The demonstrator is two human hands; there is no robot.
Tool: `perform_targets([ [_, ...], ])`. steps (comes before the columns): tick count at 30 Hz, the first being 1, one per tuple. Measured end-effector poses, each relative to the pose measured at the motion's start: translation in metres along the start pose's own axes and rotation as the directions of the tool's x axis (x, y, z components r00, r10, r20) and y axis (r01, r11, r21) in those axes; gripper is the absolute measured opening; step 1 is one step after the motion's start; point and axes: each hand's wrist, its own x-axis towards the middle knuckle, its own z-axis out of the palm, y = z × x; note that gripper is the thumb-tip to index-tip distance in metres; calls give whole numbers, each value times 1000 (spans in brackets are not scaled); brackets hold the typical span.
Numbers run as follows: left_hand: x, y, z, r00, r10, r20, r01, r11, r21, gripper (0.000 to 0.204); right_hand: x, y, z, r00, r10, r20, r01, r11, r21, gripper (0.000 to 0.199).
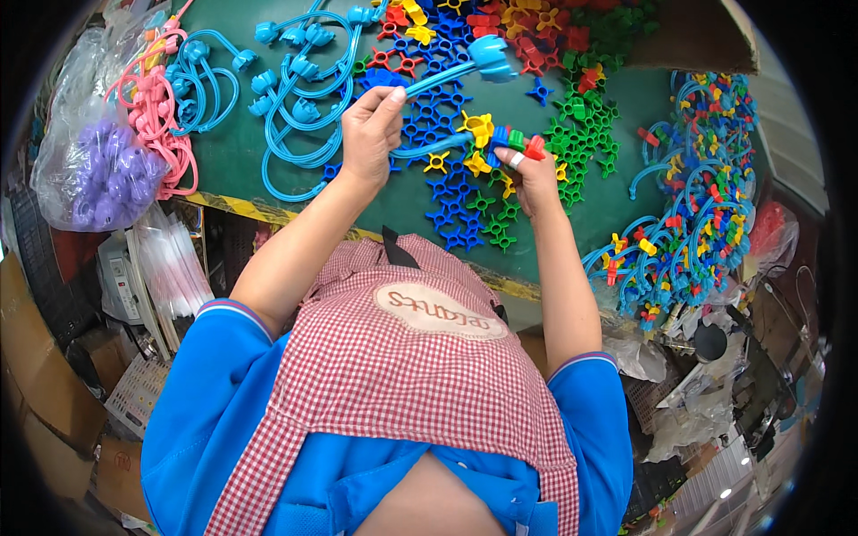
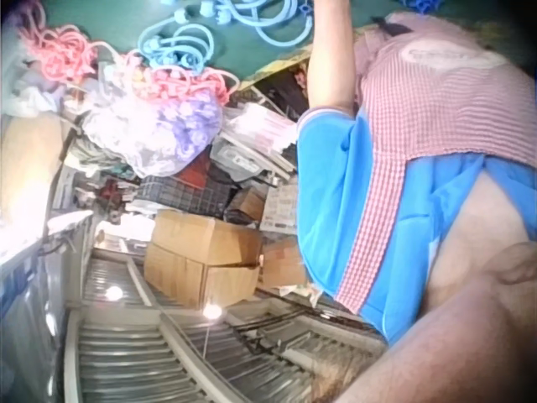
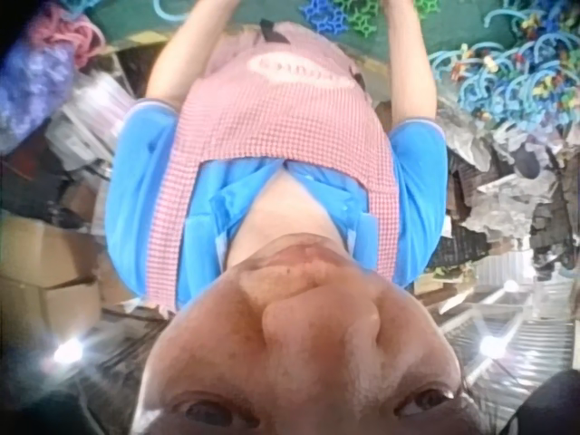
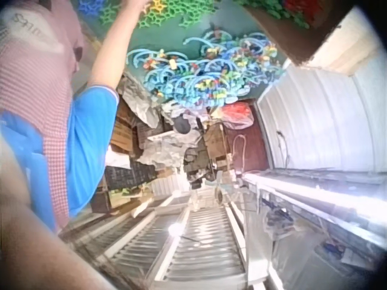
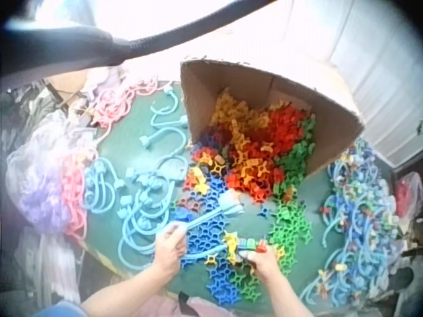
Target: The person repeatedly picks up blue and pink plastic cords and star-shaped plastic connectors from a green work surface, inserts the connectors into the cord ends, and places the assembled units back on the table. The person also moves a cardboard box aside to access more parts.
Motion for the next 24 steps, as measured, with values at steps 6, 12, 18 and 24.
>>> perform_targets([
  [6, -9, 0, 1, 982, -3, 187, 15, 998, -60, 10, -23, -3, -4, 989, -100, 110, 132, 929, -345, 24],
  [12, -12, 8, -5, 927, -19, 374, 18, 1000, 5, 12, -40, -11, -7, 978, -137, 158, 206, 769, -606, 25],
  [18, -24, 11, 6, 903, -66, 425, -3, 987, 161, 16, -47, -14, -17, 941, -214, 264, 339, 550, -763, 24],
  [24, -32, 5, 1, 820, -144, 553, 218, 973, -69, 19, -71, -29, 6, 952, -102, 288, 304, 403, -863, 46],
])
